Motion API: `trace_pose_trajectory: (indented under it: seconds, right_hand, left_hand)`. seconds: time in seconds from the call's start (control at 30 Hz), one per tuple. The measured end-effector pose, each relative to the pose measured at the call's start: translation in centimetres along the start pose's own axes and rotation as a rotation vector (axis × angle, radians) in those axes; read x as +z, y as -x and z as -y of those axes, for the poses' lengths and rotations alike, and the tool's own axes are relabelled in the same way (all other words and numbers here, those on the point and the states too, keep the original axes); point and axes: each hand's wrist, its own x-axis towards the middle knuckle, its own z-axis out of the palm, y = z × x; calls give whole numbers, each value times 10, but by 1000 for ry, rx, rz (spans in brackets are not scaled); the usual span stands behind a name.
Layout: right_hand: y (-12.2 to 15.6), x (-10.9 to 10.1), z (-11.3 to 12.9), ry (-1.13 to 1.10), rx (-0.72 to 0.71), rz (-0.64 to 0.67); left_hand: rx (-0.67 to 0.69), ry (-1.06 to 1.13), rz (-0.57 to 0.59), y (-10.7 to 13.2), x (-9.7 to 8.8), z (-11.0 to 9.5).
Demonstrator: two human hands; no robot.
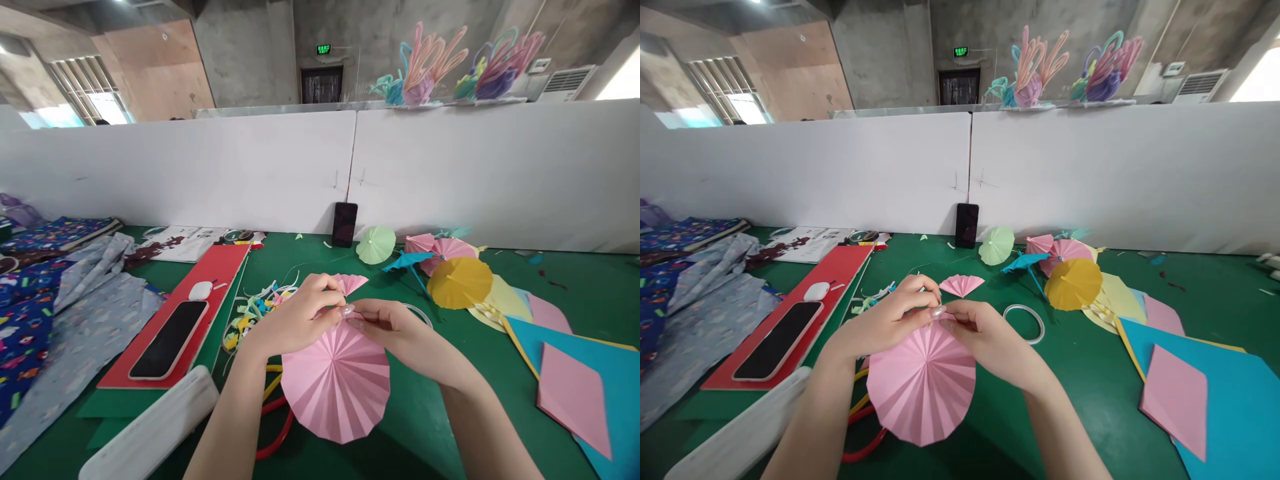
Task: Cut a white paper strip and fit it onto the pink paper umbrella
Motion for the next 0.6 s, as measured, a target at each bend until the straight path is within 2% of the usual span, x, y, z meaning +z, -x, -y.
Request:
trace_pose_trajectory:
  seconds: [0.37, 0.6]
  right_hand:
    - [1, 0, 2, -13, -9, 2]
    - [0, 0, 4, -18, 7, -19]
  left_hand:
    - [25, -65, -21, -2, 4, -2]
    - [28, -222, -94, -1, 7, -6]
